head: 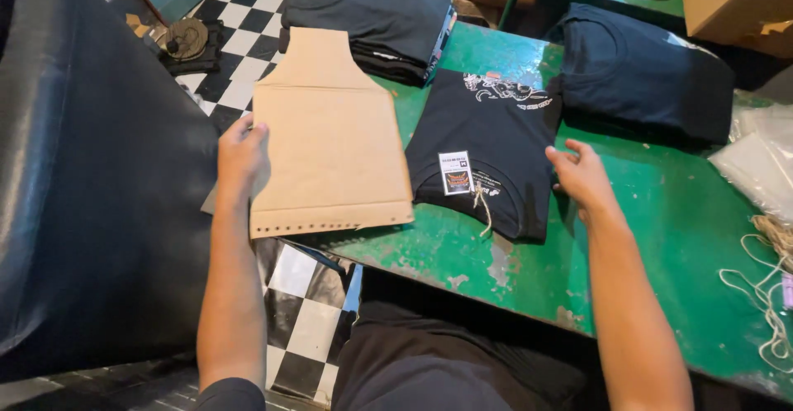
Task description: Folding a black t-shirt using a cardboard template as a guide on a work table
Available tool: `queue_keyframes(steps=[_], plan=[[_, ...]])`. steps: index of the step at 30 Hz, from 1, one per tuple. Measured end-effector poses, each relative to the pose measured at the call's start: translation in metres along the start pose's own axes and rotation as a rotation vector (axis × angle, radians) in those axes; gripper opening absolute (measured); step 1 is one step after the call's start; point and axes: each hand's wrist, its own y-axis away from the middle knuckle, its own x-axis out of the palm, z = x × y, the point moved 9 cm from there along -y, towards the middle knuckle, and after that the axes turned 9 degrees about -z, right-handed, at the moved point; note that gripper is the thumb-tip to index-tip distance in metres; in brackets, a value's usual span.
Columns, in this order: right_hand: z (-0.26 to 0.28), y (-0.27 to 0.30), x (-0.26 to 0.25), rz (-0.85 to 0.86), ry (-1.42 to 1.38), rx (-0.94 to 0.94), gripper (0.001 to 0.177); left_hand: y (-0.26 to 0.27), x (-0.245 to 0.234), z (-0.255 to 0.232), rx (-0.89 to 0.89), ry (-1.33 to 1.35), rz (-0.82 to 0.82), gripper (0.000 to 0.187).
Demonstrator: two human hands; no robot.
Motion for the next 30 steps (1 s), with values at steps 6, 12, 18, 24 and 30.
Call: queue_keyframes(steps=[6, 12, 18, 24, 30], plan=[[0.017, 0.000, 0.014, 0.007, 0.106, 0.083, 0.077, 0.017, -0.023, -0.011, 0.020, -0.569, 0.030, 0.039], [-0.027, -0.012, 0.024, 0.105, -0.124, 0.226, 0.054, 0.042, -0.013, -0.034, 0.046, -0.869, 0.154, 0.040], [0.023, 0.121, -0.044, -0.042, -0.091, 0.011, 0.064, 0.049, 0.012, -0.035, 0.145, -1.073, 0.305, 0.047], [-0.020, 0.190, -0.103, 0.012, -0.210, 0.352, 0.073, 0.092, 0.082, -0.079, 0.709, -1.162, 0.053, 0.048], [0.049, 0.110, -0.140, -0.276, 0.461, -0.408, 0.027, 0.193, 0.229, -0.121, 0.824, -0.697, 0.488, 0.047]])
